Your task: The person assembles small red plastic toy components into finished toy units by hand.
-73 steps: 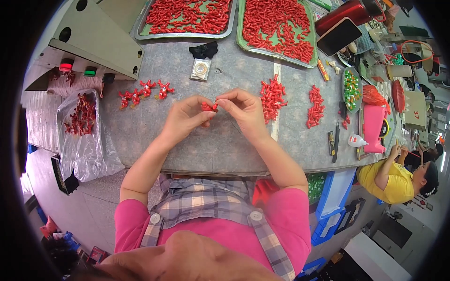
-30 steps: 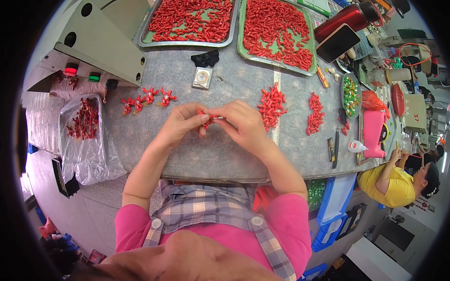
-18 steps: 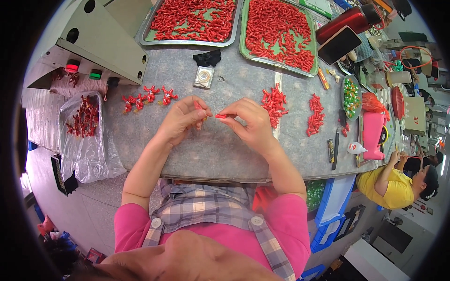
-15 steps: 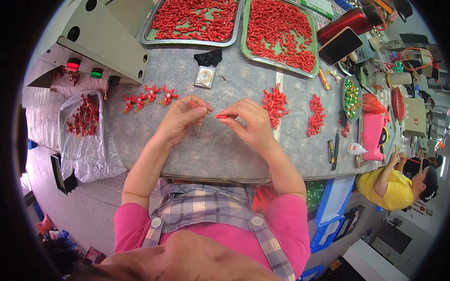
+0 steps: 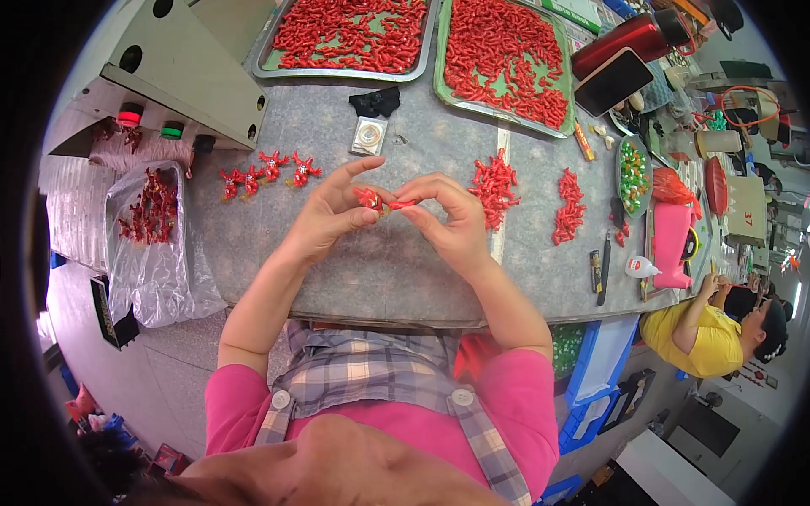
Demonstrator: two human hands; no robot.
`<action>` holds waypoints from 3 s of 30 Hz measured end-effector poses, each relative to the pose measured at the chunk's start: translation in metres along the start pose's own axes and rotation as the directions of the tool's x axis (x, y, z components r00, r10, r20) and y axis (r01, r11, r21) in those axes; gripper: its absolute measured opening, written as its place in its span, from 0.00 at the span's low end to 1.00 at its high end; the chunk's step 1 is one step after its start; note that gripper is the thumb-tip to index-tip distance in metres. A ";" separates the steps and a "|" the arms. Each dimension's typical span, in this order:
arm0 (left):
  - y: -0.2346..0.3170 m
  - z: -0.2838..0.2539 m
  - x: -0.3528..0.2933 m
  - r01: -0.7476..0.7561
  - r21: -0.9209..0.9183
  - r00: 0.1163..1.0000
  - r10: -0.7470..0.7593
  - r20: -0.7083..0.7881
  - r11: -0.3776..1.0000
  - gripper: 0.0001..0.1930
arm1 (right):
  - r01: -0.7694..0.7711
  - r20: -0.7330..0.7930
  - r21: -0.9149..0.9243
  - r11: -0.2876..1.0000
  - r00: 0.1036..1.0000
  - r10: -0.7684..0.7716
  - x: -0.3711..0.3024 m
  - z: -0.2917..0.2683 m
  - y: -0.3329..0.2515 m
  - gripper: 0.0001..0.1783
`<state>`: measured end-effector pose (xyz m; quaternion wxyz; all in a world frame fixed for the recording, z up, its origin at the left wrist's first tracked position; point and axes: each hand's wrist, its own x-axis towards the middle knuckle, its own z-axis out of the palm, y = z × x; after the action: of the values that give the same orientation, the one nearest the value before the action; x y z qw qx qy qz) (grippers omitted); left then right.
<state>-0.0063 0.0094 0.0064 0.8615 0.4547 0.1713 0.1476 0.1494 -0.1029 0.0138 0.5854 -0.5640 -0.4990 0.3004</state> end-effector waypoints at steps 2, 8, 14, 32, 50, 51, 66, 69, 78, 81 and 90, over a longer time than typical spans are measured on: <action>0.002 0.001 0.000 0.023 -0.016 1.000 -0.024 -0.008 1.000 0.30 | 0.009 -0.029 -0.017 1.000 1.000 -0.010 0.001 -0.001 0.000 0.06; 0.000 -0.002 0.000 0.080 -0.126 0.997 -0.077 0.031 0.989 0.18 | 0.063 -0.023 -0.178 0.982 0.997 -0.068 0.002 -0.005 -0.004 0.06; 0.000 -0.006 0.001 0.009 -0.061 0.997 -0.014 -0.070 0.998 0.13 | 0.147 0.019 -0.432 0.890 0.988 -0.154 0.019 -0.004 -0.012 0.06; 0.017 -0.033 -0.002 -0.397 -0.228 0.829 0.241 -0.504 0.889 0.13 | 0.534 0.502 -0.763 0.363 0.844 -0.187 0.100 0.016 0.019 0.04; 0.003 -0.016 0.001 -0.053 -0.069 0.988 0.042 -0.147 0.996 0.11 | 0.261 0.137 -0.575 0.776 0.965 -0.223 0.037 0.001 -0.024 0.07; 0.002 -0.014 0.001 -0.044 -0.069 0.990 0.034 -0.138 0.997 0.11 | 0.242 0.120 -0.545 0.802 0.970 -0.212 0.032 0.000 -0.025 0.07; -0.008 -0.011 0.002 0.057 0.059 0.996 -0.052 -0.079 0.997 0.12 | 0.289 0.162 -0.534 0.794 0.957 -0.240 0.016 -0.001 -0.019 0.08; -0.009 -0.011 0.001 0.043 0.066 0.997 -0.039 -0.068 0.997 0.12 | 0.338 0.197 -0.557 0.759 0.941 -0.274 0.016 0.000 -0.019 0.08; -0.006 -0.010 -0.002 -0.003 0.199 0.995 0.022 -0.094 0.980 0.11 | 0.633 0.444 -0.672 0.385 0.760 -0.474 0.013 -0.009 -0.016 0.11; -0.003 -0.008 -0.003 0.037 0.203 0.996 -0.020 -0.085 0.978 0.11 | 0.691 0.506 -0.667 0.280 0.695 -0.510 0.012 -0.010 -0.019 0.11; -0.006 -0.011 -0.002 0.007 0.283 1.000 0.002 -0.029 0.959 0.10 | 0.494 0.332 -0.579 0.649 0.869 -0.366 0.006 -0.010 -0.015 0.09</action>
<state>-0.0119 0.0130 -0.0043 0.7853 0.5707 0.2035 0.1271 0.1571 -0.1033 0.0312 0.3596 -0.5645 -0.7428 0.0121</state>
